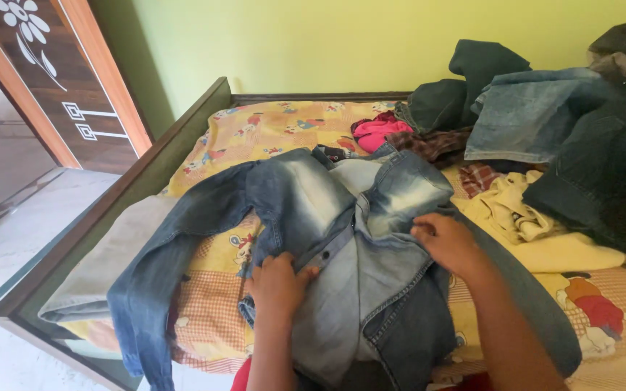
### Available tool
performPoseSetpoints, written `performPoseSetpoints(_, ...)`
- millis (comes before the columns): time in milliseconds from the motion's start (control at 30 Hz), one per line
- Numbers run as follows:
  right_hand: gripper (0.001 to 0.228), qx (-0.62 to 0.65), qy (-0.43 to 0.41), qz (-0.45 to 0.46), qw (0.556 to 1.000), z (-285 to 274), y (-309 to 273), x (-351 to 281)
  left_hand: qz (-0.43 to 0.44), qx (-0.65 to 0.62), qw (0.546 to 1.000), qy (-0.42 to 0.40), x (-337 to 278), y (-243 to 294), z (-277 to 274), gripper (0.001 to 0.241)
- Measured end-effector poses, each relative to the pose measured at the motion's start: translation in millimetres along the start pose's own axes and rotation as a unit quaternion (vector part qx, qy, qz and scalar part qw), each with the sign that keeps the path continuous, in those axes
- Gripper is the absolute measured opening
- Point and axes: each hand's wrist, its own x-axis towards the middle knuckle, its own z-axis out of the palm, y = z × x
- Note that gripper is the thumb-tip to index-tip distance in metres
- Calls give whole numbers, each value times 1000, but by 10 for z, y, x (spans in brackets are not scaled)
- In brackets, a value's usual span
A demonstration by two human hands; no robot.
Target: The person folds a pair of light-colored shorts on a bed, then picks up a denim shirt, buttons it up, and folds it. The person places the folded items on the bed.
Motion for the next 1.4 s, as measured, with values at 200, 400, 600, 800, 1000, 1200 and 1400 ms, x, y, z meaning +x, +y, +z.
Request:
performPoseSetpoints(200, 38, -261, 15, 73, 962, -54, -823, -425, 115, -52, 991, 48, -101, -95, -306, 58)
performPoseSetpoints(400, 22, 47, -83, -222, 970, -949, -1384, -938, 163, -122, 972, 116, 1, -256, -189, 17)
performPoseSetpoints(600, 32, -4, -217, -7, 976, -1039, -1323, -1067, 230, -101, 955, 160, -170, 352, -292, 9)
performPoseSetpoints(800, 45, 55, -198, 178, 962, -488, -604, -723, 116, -73, 988, 73, 238, 250, 426, 15)
performPoseSetpoints(1000, 43, -220, -251, 196, 922, -378, -1393, -943, 51, -140, 987, 65, 236, 163, 408, 22)
performPoseSetpoints(1200, 40, -98, -335, 133, 928, -227, -955, -853, 60, -174, 980, 68, 165, 220, 224, 14)
performPoseSetpoints(1400, 23, 210, -148, 123, 958, -364, -1001, -722, 143, -451, 872, -122, 71, 421, 68, 12)
